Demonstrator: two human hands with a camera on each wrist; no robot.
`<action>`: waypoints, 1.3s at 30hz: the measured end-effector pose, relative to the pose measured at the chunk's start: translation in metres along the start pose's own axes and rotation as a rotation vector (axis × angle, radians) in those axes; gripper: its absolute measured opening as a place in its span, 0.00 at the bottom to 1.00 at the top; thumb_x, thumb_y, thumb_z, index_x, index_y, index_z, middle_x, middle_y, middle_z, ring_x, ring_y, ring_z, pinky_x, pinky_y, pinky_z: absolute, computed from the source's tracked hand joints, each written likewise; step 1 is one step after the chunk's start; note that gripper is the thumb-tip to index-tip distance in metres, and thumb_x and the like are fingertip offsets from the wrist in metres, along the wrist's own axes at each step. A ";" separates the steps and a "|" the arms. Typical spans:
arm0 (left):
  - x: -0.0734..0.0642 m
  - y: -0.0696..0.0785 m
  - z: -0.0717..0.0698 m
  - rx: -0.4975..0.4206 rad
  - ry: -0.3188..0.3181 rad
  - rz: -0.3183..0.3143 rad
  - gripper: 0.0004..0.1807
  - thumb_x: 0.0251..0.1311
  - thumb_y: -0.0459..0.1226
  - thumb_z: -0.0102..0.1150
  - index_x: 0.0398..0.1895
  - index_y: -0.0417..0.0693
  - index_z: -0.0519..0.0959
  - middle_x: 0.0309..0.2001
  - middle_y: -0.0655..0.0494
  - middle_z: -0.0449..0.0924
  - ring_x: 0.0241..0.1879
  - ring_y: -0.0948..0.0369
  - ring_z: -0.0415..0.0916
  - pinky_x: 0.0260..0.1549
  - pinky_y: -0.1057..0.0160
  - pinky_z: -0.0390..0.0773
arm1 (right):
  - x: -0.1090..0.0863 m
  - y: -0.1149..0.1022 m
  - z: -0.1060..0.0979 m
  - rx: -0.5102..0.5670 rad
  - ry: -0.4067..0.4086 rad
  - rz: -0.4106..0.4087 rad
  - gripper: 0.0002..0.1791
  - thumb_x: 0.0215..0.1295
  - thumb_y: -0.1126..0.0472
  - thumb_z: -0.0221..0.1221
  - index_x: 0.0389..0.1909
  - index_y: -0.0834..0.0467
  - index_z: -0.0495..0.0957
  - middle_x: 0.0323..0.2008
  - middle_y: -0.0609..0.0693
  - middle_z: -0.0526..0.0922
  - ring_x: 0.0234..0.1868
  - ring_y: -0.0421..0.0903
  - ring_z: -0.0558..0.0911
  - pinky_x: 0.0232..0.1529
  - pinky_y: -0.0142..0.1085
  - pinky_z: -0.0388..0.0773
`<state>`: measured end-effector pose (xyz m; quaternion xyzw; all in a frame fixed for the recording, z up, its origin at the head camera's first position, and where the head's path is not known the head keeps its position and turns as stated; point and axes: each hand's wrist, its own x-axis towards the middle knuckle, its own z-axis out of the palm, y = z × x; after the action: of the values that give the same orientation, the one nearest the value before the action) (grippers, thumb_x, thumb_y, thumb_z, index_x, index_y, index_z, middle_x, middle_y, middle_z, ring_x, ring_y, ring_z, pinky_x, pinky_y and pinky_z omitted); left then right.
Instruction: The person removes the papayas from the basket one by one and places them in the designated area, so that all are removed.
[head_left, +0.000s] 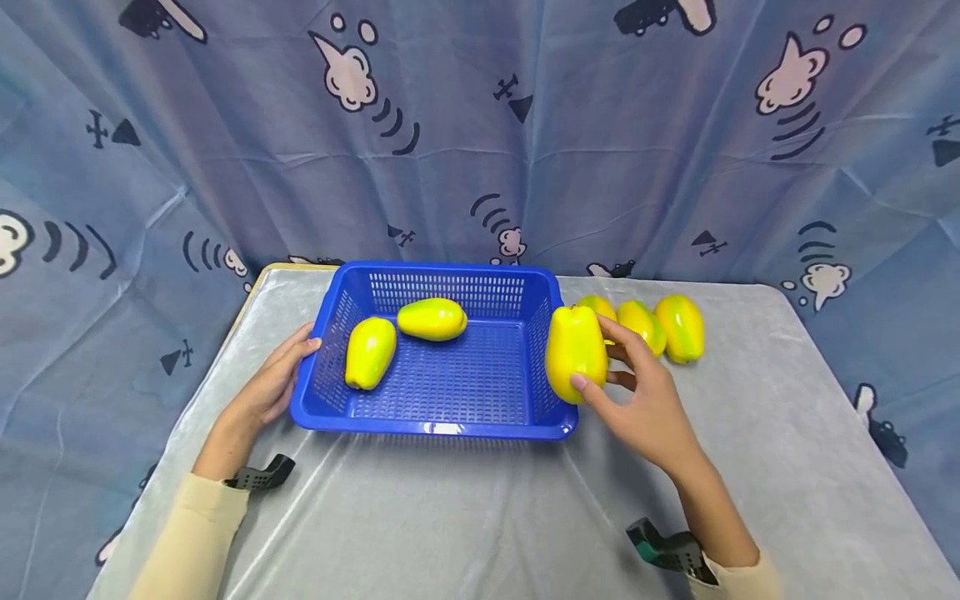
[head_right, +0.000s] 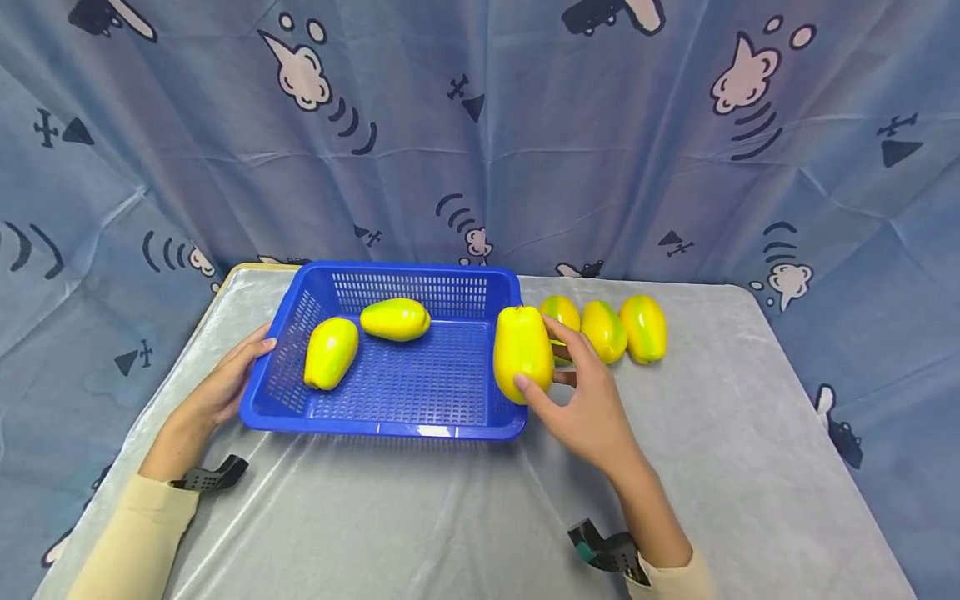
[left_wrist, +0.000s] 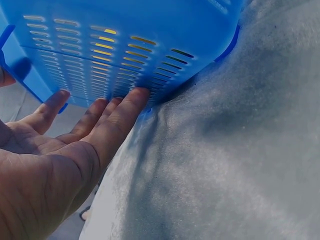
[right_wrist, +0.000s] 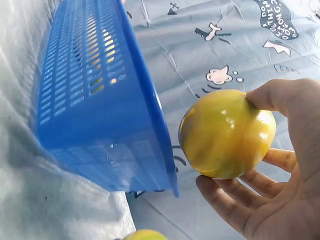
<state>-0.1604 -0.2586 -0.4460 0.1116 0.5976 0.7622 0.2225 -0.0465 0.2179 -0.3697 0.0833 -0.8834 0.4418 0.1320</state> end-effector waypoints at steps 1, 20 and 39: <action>0.000 0.000 0.000 0.001 -0.001 0.000 0.19 0.84 0.39 0.39 0.73 0.60 0.63 0.56 0.63 0.84 0.50 0.64 0.86 0.48 0.62 0.89 | -0.002 0.001 -0.001 -0.006 0.008 0.002 0.41 0.67 0.63 0.70 0.79 0.55 0.64 0.73 0.58 0.74 0.62 0.57 0.80 0.52 0.14 0.74; 0.002 -0.001 0.000 0.021 0.026 -0.017 0.22 0.84 0.41 0.40 0.76 0.56 0.61 0.56 0.63 0.84 0.50 0.65 0.86 0.48 0.63 0.88 | -0.022 0.025 -0.017 -0.079 0.059 0.112 0.42 0.69 0.58 0.69 0.80 0.59 0.62 0.71 0.65 0.73 0.61 0.62 0.78 0.49 0.09 0.69; 0.000 0.000 0.001 -0.002 0.006 0.006 0.19 0.84 0.39 0.39 0.73 0.56 0.64 0.55 0.61 0.85 0.48 0.64 0.87 0.47 0.62 0.89 | -0.039 0.064 -0.002 -0.116 -0.010 0.212 0.41 0.72 0.54 0.68 0.80 0.55 0.61 0.72 0.62 0.74 0.61 0.62 0.81 0.46 0.16 0.76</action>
<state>-0.1604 -0.2579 -0.4457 0.1111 0.5970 0.7638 0.2185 -0.0257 0.2589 -0.4291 -0.0164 -0.9119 0.4012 0.0848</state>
